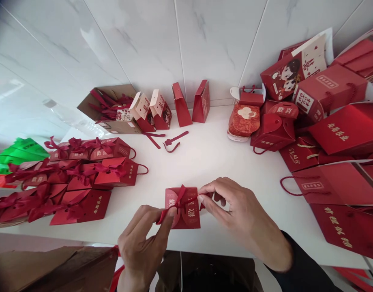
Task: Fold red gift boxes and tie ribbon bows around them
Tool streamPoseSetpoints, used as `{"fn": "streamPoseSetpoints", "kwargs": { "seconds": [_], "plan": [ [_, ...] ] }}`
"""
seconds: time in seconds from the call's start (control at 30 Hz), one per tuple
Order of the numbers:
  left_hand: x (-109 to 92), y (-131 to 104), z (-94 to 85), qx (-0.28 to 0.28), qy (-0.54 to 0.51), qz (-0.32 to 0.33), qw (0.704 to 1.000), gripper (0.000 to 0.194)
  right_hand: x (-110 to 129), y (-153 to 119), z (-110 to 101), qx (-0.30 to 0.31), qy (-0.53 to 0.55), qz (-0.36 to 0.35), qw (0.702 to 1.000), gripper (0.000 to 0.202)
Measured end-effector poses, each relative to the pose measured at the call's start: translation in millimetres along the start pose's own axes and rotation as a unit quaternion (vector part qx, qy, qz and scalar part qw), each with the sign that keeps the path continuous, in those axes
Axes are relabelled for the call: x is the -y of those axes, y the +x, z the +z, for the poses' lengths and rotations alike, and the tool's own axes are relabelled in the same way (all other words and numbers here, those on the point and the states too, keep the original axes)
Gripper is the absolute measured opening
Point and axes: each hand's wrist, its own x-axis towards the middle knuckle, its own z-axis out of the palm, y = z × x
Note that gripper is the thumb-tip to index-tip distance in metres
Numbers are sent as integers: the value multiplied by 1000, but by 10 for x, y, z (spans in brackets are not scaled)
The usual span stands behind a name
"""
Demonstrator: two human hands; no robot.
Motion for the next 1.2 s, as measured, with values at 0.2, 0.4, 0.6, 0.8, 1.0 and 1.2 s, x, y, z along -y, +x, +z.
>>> {"fn": "streamPoseSetpoints", "kwargs": {
  "seconds": [0.2, 0.4, 0.6, 0.8, 1.0, 1.2],
  "plan": [
    [-60, -16, -93, 50, -42, -2, 998, 14, -43, -35, -45, -46, -3, -41, 998, 18],
    [18, -31, -145, 21, -7, -44, 999, 13, -113, -83, -42, -9, 18, 13, 1000, 17],
    [-46, -84, -165, 2, -38, -71, 997, 17, -5, -124, -8, 33, 32, 37, 998, 18],
    [-104, 27, -86, 59, -127, -65, 988, 21, 195, -54, 221, 154, 160, -18, 975, 19],
    [60, 11, -72, -26, -32, -199, 979, 18, 139, -31, 246, 106, 109, -15, 988, 12],
    [-2, -133, -15, 121, -107, -195, 968, 36, 102, -28, 227, 110, 98, -29, 989, 13]
  ]
}}
